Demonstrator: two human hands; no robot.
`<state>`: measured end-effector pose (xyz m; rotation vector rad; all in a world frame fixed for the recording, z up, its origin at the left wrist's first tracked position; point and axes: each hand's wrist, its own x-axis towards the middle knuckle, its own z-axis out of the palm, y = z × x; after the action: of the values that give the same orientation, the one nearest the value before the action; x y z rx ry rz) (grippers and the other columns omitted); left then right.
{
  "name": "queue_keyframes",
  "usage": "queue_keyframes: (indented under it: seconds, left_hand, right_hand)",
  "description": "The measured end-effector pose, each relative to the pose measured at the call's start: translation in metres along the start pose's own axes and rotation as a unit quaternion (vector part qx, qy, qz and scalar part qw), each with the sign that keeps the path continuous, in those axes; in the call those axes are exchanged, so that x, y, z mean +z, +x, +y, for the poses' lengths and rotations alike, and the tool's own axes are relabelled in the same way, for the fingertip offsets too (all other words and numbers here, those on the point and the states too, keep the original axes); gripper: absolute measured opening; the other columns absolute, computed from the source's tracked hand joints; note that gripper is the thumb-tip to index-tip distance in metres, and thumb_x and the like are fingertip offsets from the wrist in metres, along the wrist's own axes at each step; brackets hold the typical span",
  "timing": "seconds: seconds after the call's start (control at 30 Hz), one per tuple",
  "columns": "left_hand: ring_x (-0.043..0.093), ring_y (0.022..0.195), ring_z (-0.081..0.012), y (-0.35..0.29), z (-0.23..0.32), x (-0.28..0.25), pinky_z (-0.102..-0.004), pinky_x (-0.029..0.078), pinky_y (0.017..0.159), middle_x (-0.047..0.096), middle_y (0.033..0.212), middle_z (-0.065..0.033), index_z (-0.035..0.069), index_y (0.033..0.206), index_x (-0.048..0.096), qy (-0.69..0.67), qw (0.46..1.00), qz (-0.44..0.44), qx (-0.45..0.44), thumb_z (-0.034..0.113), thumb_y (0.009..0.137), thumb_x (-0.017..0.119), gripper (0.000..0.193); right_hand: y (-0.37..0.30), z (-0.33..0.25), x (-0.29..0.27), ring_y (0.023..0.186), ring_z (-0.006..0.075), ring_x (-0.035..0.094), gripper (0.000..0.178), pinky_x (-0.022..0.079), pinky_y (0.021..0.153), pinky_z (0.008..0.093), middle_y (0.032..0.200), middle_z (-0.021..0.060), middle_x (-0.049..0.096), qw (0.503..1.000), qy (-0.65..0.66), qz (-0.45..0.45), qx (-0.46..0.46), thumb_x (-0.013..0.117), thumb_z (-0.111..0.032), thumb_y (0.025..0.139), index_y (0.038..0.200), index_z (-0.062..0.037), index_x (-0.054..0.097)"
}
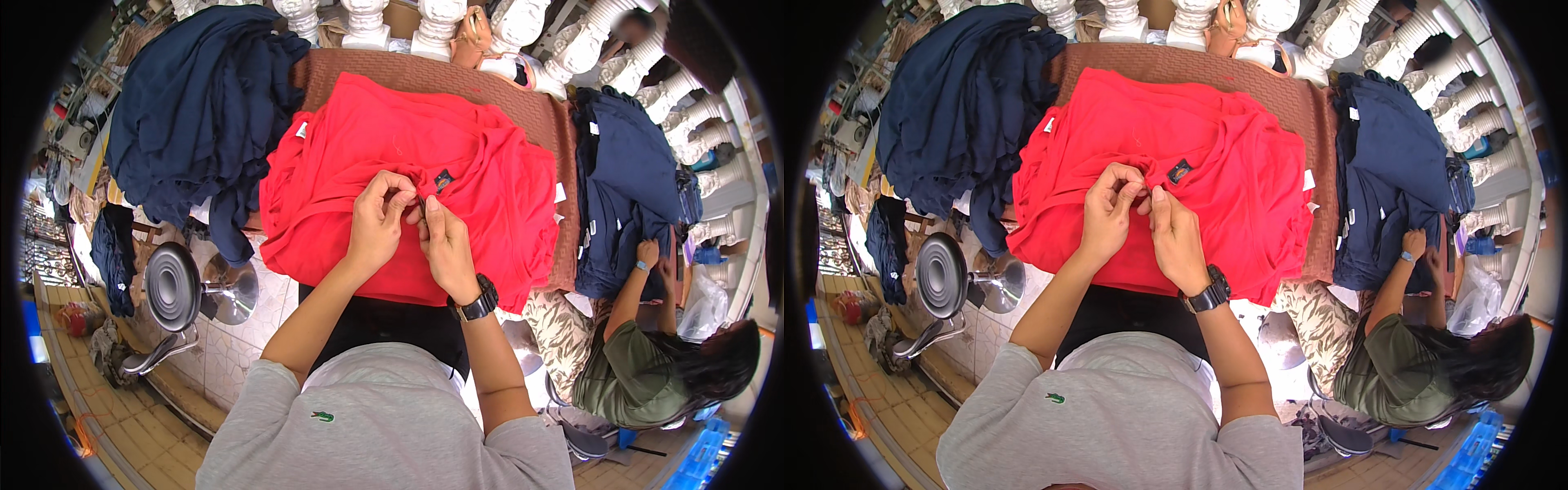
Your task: The person uses a pair of scissors to trim loose threads and small fabric tags from a red garment laid out on a table. The person carefully snips the excess material while holding the fabric steady with their other hand.
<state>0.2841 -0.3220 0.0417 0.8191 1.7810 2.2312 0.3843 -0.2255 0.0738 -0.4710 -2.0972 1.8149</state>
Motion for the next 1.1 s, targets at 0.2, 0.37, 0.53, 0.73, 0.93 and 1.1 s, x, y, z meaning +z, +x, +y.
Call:
queue_keyframes:
  seconds: [0.2, 0.37, 0.53, 0.73, 0.93, 1.1]
  left_hand:
    - [0.060, 0.080, -0.0140, -0.001, 0.004, 0.002, -0.0286, 0.050, 0.074, 0.059, 0.092, -0.0075, -0.001, 0.093, 0.059, 0.051, 0.998, -0.011, 0.041, -0.001, 0.097, 0.063, 0.005]
    - [0.059, 0.075, -0.0136, -0.003, 0.011, 0.006, -0.0281, 0.049, 0.069, 0.058, 0.091, -0.0075, -0.001, 0.093, 0.059, 0.061, 0.997, -0.013, 0.046, -0.003, 0.096, 0.064, 0.006]
    - [0.059, 0.076, -0.0143, -0.003, 0.009, 0.006, -0.0290, 0.049, 0.070, 0.058, 0.091, -0.0074, -0.001, 0.093, 0.059, 0.058, 0.997, -0.012, 0.045, -0.002, 0.095, 0.065, 0.006]
    - [0.058, 0.084, -0.0107, -0.002, 0.001, 0.002, -0.0254, 0.049, 0.075, 0.057, 0.099, -0.0050, 0.001, 0.097, 0.059, 0.066, 0.995, -0.027, 0.068, -0.001, 0.100, 0.061, 0.004]
    - [0.061, 0.085, -0.0118, -0.005, 0.034, -0.045, -0.0252, 0.051, 0.077, 0.060, 0.099, -0.0046, 0.003, 0.100, 0.058, -0.043, 0.998, -0.029, -0.043, 0.008, 0.105, 0.059, 0.006]
    - [0.061, 0.088, -0.0108, -0.029, 0.051, -0.045, -0.0263, 0.052, 0.082, 0.061, 0.096, -0.0043, 0.003, 0.101, 0.058, -0.065, 0.994, -0.061, -0.058, 0.010, 0.105, 0.060, 0.008]
  right_hand:
    - [0.006, 0.006, -0.002, 0.053, 0.0046, 0.035, 0.047, 0.028, 0.048, 0.0261, 0.062, -0.0034, 0.042, 1.000, 0.003, 0.008, 0.013, 0.044, -0.037, 0.112, 0.087, -0.0014, 0.063]
    - [0.012, 0.008, -0.008, 0.058, 0.0054, 0.038, 0.045, 0.030, 0.052, 0.0286, 0.060, -0.0036, 0.044, 0.997, 0.065, -0.006, 0.040, 0.052, -0.033, 0.109, 0.081, -0.0009, 0.065]
    - [0.015, 0.004, -0.012, 0.056, 0.0030, 0.034, 0.044, 0.026, 0.051, 0.0257, 0.061, -0.0071, 0.042, 0.992, 0.100, -0.031, 0.074, 0.053, -0.033, 0.109, 0.079, -0.0036, 0.063]
    - [0.020, 0.015, -0.010, 0.055, 0.0028, 0.034, 0.045, 0.026, 0.050, 0.0250, 0.064, -0.0064, 0.043, 0.991, 0.120, -0.033, 0.057, 0.053, -0.036, 0.109, 0.077, -0.0048, 0.059]
    - [0.012, -0.006, -0.037, 0.061, 0.0043, 0.042, 0.038, 0.034, 0.055, 0.0239, 0.070, -0.0022, 0.053, 0.993, 0.084, 0.010, 0.086, 0.063, -0.040, 0.103, 0.092, -0.0031, 0.063]
    - [0.024, 0.006, -0.023, 0.069, 0.0058, 0.052, 0.031, 0.043, 0.064, 0.0238, 0.077, -0.0001, 0.061, 0.995, 0.051, 0.083, 0.025, 0.073, -0.030, 0.098, 0.103, -0.0006, 0.066]
